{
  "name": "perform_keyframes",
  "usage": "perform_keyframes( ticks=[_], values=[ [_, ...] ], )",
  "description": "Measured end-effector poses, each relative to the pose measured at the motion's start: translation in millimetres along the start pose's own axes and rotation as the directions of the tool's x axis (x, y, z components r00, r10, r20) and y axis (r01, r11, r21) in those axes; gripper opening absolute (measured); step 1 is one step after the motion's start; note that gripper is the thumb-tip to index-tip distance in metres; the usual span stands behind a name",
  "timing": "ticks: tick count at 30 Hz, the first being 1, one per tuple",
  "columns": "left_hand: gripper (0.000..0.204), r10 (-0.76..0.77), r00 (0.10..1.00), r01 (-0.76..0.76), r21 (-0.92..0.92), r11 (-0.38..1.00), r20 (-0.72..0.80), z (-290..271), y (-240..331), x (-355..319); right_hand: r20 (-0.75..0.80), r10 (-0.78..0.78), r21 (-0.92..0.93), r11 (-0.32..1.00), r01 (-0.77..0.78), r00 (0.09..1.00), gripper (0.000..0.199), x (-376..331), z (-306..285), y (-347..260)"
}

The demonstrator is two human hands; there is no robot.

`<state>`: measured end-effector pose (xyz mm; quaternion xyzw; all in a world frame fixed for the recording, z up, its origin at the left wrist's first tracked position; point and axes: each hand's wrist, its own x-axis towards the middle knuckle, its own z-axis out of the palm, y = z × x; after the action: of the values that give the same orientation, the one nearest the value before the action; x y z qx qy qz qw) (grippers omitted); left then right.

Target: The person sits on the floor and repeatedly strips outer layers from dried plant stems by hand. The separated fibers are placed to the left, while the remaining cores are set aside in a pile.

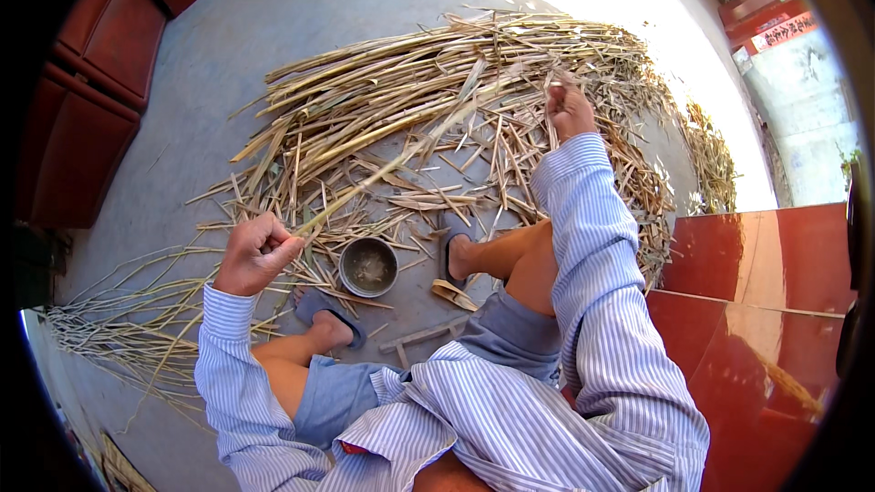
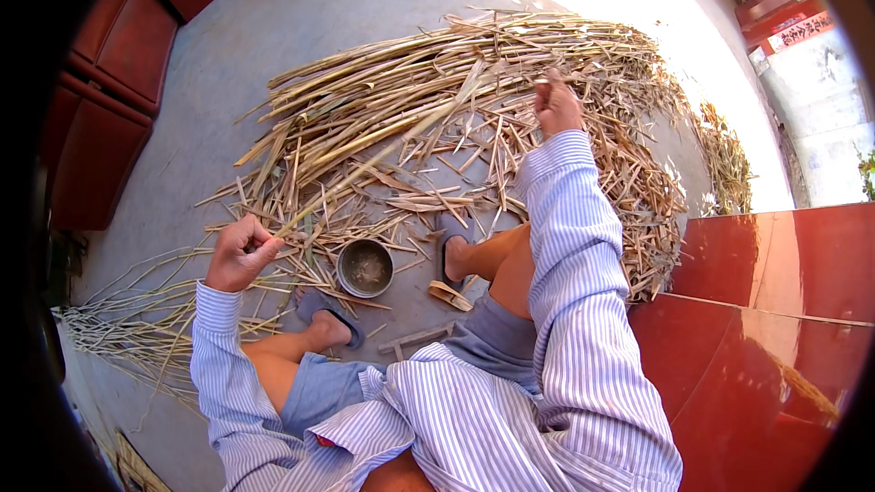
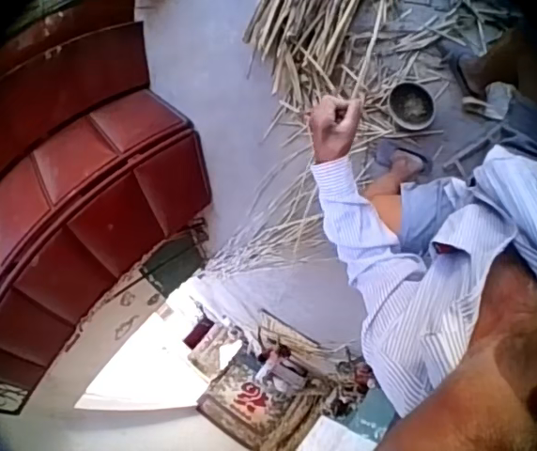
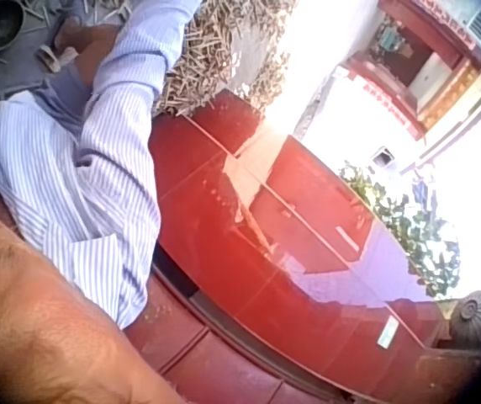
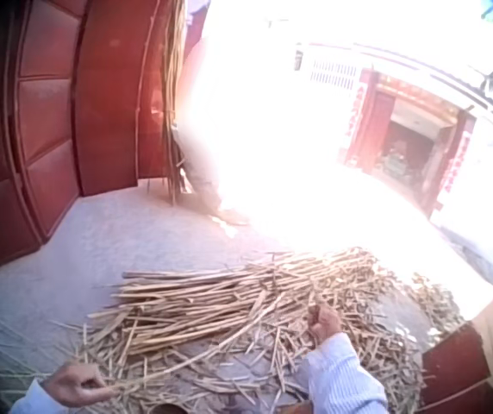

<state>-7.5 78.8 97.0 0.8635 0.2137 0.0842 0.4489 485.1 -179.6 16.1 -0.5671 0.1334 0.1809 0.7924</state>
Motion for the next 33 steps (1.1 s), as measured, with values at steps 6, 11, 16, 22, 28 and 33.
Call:
perform_keyframes(
  ticks=[6,11,16,22,28,33],
  values=[
    [0.020,0.010,1.000,-0.010,-0.010,1.000,-0.008,2.5,1.4,-0.6,-0.194,0.279,-0.161,0.937,-0.311,0.940,0.076,4.9,-42.0,-2.9],
    [0.021,-0.020,1.000,0.019,0.025,0.999,0.015,0.8,5.2,0.8,0.521,0.341,-0.253,0.937,-0.241,0.782,0.054,-40.2,37.4,10.7],
    [0.018,0.080,0.996,-0.082,0.057,0.995,0.048,-6.3,7.5,-5.2,0.444,0.256,-0.301,0.945,-0.126,0.859,0.013,-15.2,54.6,45.0],
    [0.022,0.266,0.953,-0.186,0.420,0.889,-0.142,-56.0,-3.6,-5.8,0.260,0.427,-0.259,0.895,-0.364,0.866,0.020,172.6,-96.4,22.7],
    [0.016,0.509,0.840,-0.130,0.838,0.529,-0.191,-67.5,50.6,-13.1,-0.016,0.544,-0.370,0.776,-0.510,0.839,0.026,103.4,-62.3,72.0],
    [0.018,0.580,0.785,-0.095,0.883,0.459,-0.217,-73.4,73.5,1.3,-0.031,0.614,-0.389,0.720,-0.575,0.789,0.024,75.5,-54.4,73.3]
  ],
)
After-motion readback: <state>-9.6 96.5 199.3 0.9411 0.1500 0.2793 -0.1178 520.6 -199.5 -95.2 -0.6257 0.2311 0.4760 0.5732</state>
